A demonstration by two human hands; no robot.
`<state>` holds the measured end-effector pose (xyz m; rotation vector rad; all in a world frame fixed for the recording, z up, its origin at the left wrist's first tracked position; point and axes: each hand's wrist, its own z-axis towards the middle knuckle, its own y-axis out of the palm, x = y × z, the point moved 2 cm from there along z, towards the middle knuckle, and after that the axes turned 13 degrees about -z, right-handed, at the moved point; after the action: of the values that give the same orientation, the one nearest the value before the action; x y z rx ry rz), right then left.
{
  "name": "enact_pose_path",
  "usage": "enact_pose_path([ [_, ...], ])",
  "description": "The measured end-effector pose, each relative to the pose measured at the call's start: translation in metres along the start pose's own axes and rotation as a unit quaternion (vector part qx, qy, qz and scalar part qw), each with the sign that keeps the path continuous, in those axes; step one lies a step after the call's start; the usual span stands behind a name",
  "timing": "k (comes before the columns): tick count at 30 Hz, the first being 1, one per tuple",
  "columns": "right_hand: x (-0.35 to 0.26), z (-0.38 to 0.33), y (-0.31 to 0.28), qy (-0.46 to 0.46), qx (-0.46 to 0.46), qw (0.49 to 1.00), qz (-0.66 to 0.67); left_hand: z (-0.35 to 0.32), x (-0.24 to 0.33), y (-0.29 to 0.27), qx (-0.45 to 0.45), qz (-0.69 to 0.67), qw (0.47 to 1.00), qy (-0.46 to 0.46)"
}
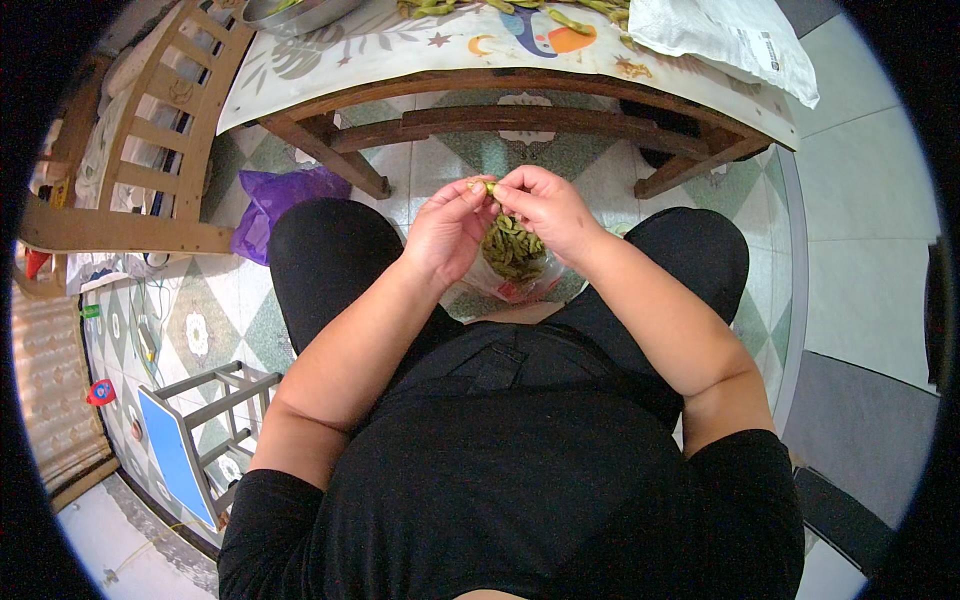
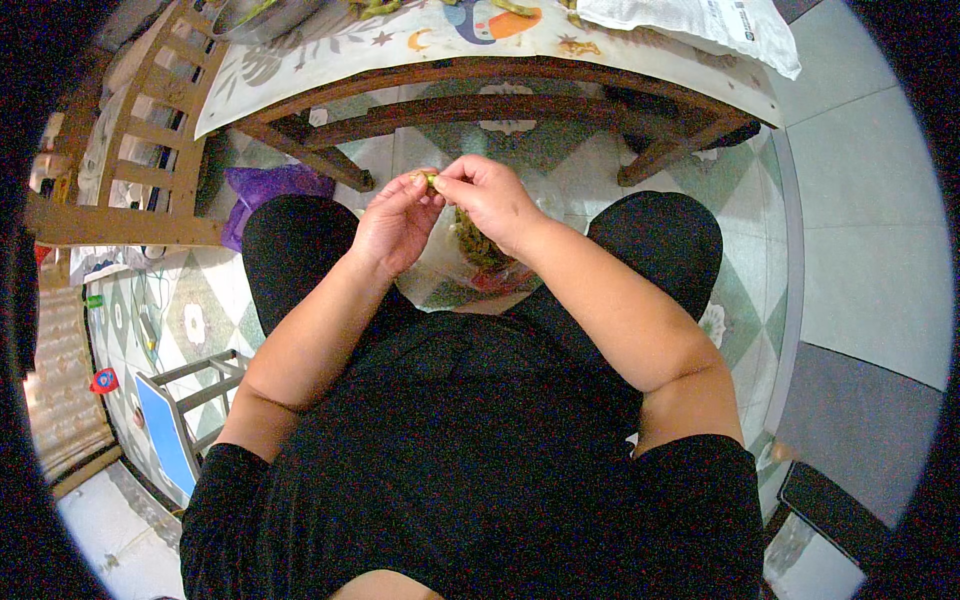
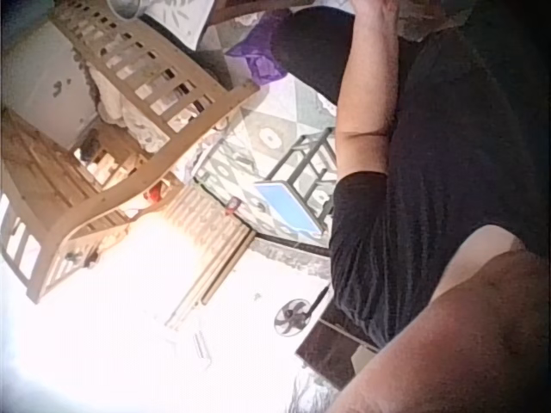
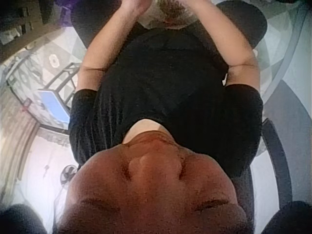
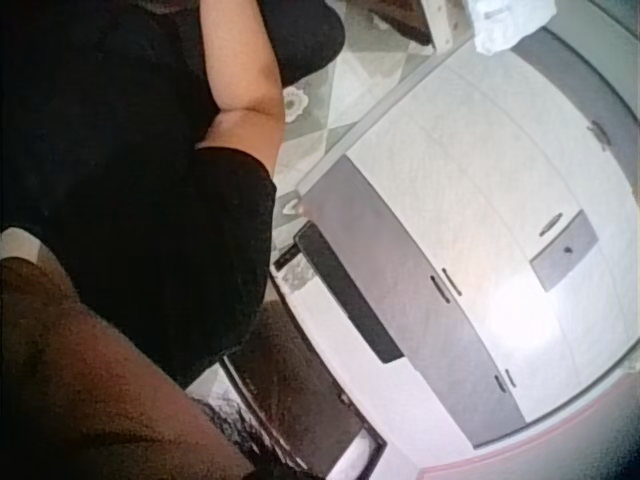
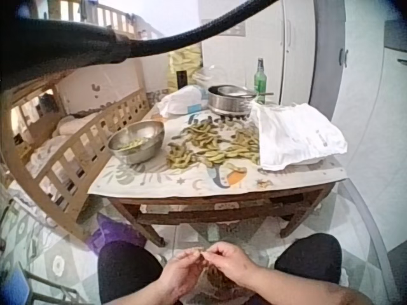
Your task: The person sits on the floor and shells edamame by hand, removing the beans from the pods. The shelled beans are placed into a metal bowl on the table, while the empty pods are discarded into a plastic bag held in the lap.
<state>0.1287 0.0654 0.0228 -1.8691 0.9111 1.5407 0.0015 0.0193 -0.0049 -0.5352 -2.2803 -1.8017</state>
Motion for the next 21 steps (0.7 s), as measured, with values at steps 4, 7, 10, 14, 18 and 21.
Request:
enact_pose_path([
  [4,0.001,0.002,0.004,0.025,-0.025,0.995,0.092,-0.001,0.004,0.004,-0.004,-0.044,0.998,-0.033],
  [7,-0.005,0.000,0.006,0.014,-0.022,0.994,0.103,-0.002,0.003,0.004,-0.004,-0.105,0.992,-0.064],
  [10,-0.002,0.002,0.006,-0.036,-0.007,0.997,0.074,-0.002,0.001,0.005,0.009,-0.141,0.985,-0.095],
  [14,0.000,0.003,0.000,-0.186,0.105,0.944,-0.250,-0.001,0.000,0.008,0.044,-0.160,0.974,-0.153],
  [18,-0.012,-0.004,0.002,-0.186,0.140,0.856,-0.461,0.004,0.001,-0.009,0.012,-0.048,0.995,-0.085],
  [21,-0.013,-0.005,0.000,-0.207,0.166,0.818,-0.510,0.000,0.000,0.002,0.067,0.047,0.996,-0.024],
])
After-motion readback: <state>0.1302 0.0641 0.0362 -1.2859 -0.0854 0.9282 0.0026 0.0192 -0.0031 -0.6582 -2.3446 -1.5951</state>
